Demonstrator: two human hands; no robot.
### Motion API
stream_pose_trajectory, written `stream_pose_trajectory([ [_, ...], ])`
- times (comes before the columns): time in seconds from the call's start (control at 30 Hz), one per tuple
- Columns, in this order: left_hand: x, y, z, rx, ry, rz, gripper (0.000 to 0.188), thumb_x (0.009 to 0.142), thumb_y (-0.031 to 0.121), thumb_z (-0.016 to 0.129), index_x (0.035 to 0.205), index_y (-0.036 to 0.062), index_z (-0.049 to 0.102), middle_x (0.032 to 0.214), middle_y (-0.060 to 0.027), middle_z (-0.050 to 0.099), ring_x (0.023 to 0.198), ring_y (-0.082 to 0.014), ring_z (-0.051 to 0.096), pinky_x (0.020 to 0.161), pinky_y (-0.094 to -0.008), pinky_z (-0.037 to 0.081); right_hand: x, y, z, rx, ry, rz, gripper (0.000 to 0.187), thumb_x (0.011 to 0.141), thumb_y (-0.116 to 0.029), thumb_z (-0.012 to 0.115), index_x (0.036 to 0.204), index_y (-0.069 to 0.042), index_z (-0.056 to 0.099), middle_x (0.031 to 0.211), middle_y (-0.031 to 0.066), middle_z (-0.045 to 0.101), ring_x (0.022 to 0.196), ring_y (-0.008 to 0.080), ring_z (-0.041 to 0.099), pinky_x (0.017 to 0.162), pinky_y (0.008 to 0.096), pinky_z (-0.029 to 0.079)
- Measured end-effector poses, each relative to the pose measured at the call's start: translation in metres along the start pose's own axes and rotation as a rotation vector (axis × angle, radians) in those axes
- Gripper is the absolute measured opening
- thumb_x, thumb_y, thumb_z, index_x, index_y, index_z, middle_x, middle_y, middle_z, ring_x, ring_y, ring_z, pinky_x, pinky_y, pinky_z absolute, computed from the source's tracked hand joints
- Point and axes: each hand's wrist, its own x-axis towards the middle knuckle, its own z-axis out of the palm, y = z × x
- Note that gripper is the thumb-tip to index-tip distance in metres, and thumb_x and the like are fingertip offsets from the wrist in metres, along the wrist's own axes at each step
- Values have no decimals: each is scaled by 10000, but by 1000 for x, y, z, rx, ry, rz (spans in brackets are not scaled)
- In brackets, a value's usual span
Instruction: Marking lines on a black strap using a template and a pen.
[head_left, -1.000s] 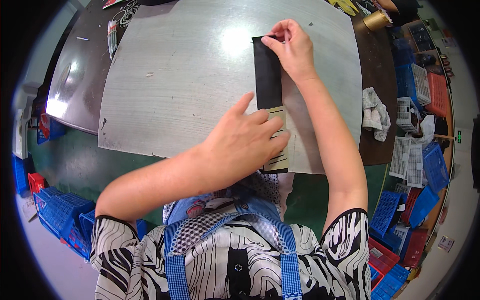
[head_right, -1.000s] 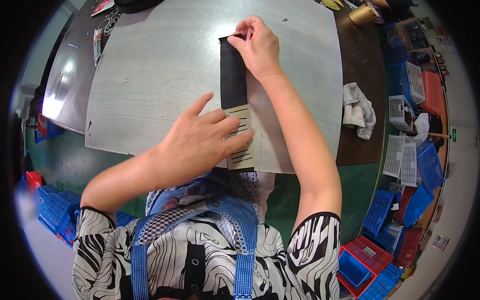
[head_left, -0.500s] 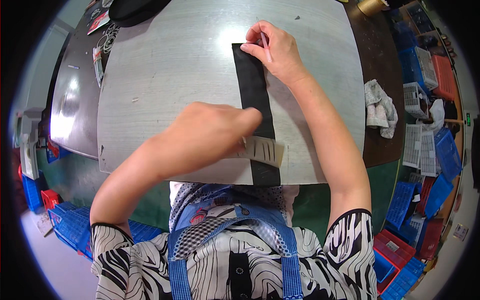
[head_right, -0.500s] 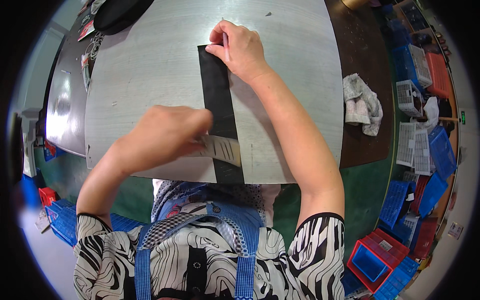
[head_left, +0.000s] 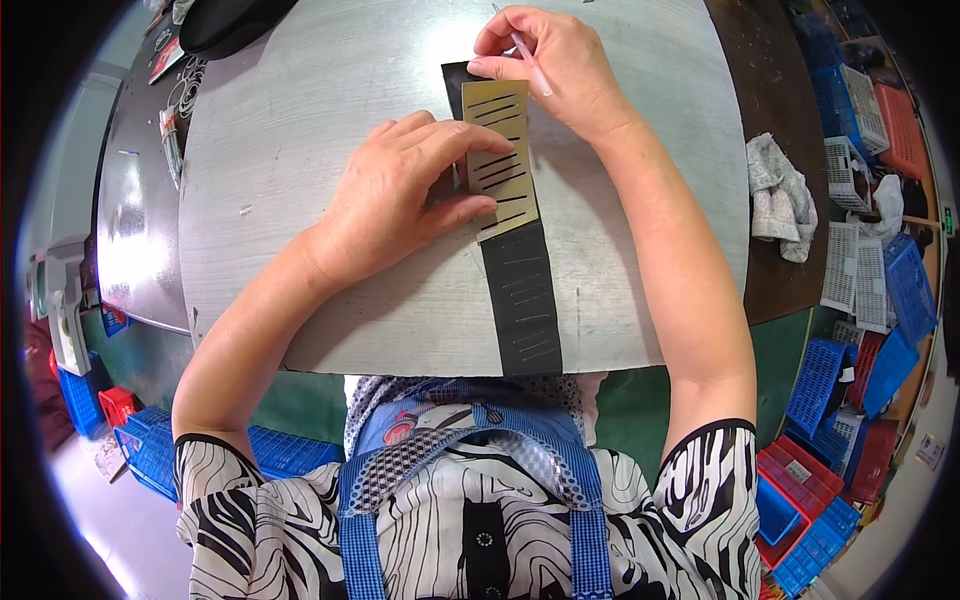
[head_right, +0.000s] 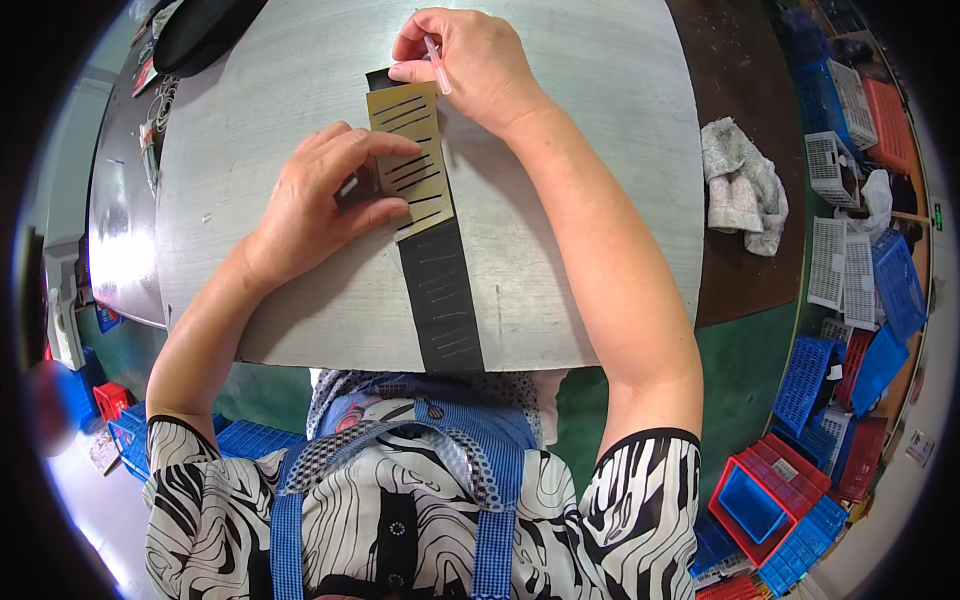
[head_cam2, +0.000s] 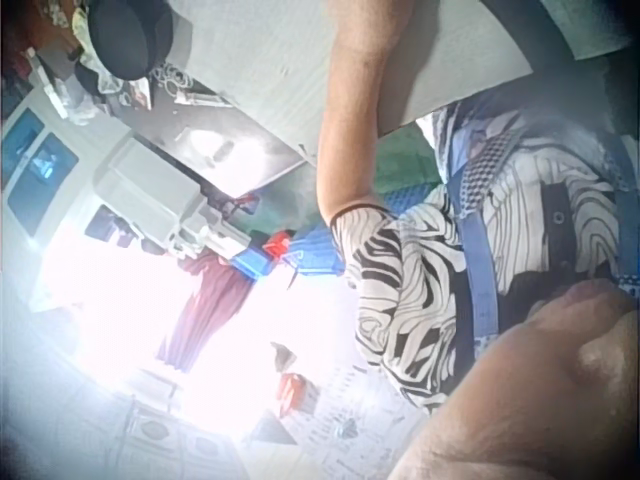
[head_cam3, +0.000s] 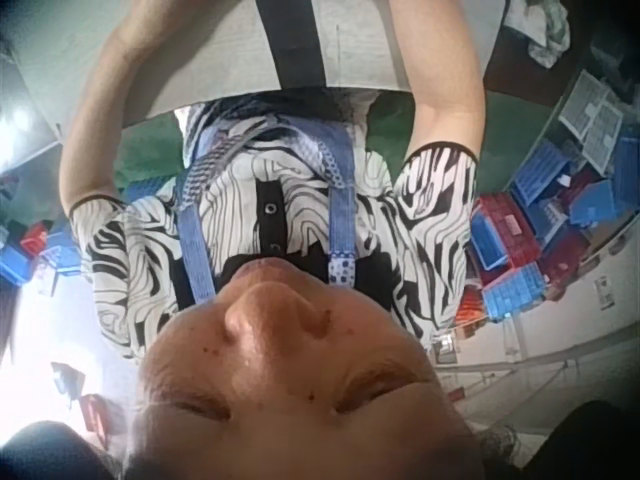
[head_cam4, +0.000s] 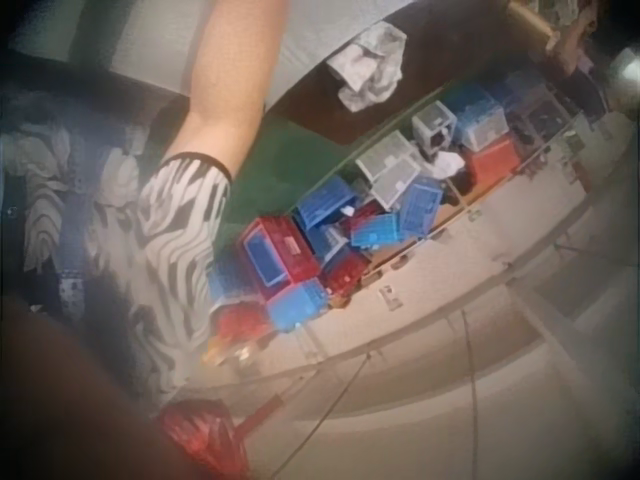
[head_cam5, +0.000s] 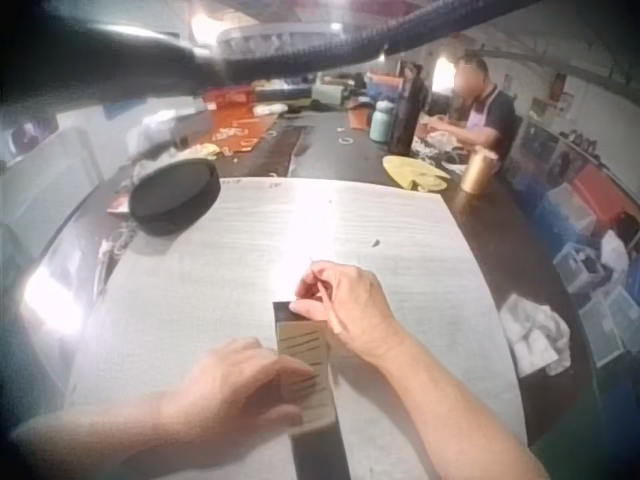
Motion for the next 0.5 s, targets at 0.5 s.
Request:
stream_pose_trajectory([
  [0.5, 0, 1, 3, 170, -45, 40, 406, 815, 290, 808, 1206, 224, 725, 884, 15, 611, 875, -209, 562, 842, -365, 432, 8, -16, -12, 138, -79, 204, 146, 858, -103, 787, 936, -5, 711, 866, 98, 749, 801, 179, 710, 777, 330, 579],
])
